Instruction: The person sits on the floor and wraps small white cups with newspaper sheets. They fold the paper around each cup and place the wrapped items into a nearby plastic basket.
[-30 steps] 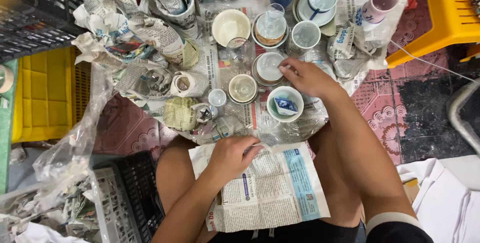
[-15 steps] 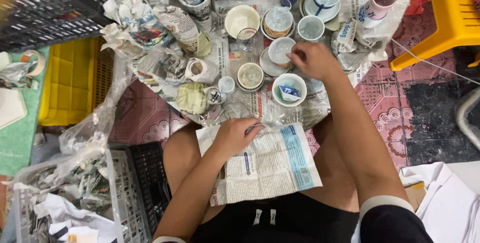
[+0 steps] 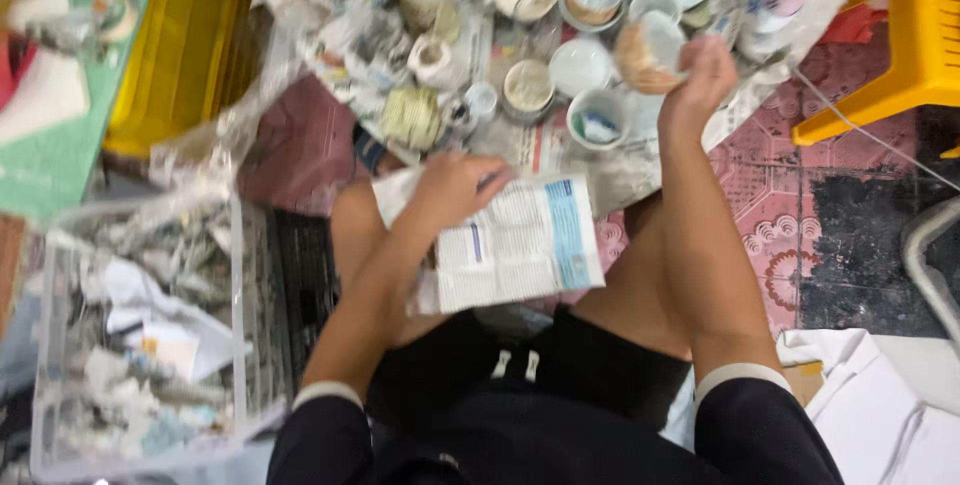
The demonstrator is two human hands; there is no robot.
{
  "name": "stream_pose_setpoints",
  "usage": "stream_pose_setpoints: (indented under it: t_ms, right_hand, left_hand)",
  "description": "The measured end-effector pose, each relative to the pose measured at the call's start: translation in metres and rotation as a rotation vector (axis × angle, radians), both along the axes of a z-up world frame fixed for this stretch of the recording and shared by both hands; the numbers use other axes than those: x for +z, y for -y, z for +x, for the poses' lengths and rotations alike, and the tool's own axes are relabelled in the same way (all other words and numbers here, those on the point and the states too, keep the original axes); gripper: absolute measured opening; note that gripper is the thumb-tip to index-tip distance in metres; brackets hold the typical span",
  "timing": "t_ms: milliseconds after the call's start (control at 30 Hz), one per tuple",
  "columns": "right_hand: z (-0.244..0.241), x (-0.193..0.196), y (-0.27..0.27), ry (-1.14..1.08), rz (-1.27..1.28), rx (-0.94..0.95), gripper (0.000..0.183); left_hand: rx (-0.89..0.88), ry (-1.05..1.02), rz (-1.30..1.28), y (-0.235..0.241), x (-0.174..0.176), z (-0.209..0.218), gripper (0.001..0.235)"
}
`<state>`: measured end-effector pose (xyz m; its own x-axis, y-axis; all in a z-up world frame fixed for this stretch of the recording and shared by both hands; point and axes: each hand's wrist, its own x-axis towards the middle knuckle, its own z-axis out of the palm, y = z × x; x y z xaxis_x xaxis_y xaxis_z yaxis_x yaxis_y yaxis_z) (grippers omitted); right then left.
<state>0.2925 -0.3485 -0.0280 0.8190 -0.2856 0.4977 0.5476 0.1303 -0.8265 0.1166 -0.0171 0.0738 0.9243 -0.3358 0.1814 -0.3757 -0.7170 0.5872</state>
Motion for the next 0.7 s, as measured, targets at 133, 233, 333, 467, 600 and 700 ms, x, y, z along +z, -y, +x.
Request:
stream_pose_setpoints:
  t_ms: [133,233,333,467,600,700]
  right_hand:
    - [-0.026,-0.002,-0.027,-0.011,0.484,0.302,0.032]
    - [-0.086,0.007,-0.057,-0.302,0.699,0.475,0.03]
    - [-0.148,0.021,-0.087,-0.53,0.745,0.735,0.049]
    - [-0.214,0.03,-0.117,-0.745,0.628,0.944,0.045]
    - [-0.251,0.01,-0.171,-0.595,-0.113,1.019,0.006]
    - [-0.275,-0.002,-0.196,-0.387,-0.431,0.935,0.033]
  left_hand:
    - [-0.004,0.125,0.054,-0.03,0.033,-0.038,0.02]
    - [0.041,0.046,0.081,-0.052,0.041,-0.083,0.022]
    - [0.115,-0.008,0.147,-0.072,0.029,-0.119,0.024]
    - [0.202,0.098,0.123,-0.086,0.001,-0.13,0.026]
    - [0.241,0.236,0.016,-0.081,-0.025,-0.133,0.034]
    - [0.246,0.178,-0.044,-0.083,-0.036,-0.131,0.036]
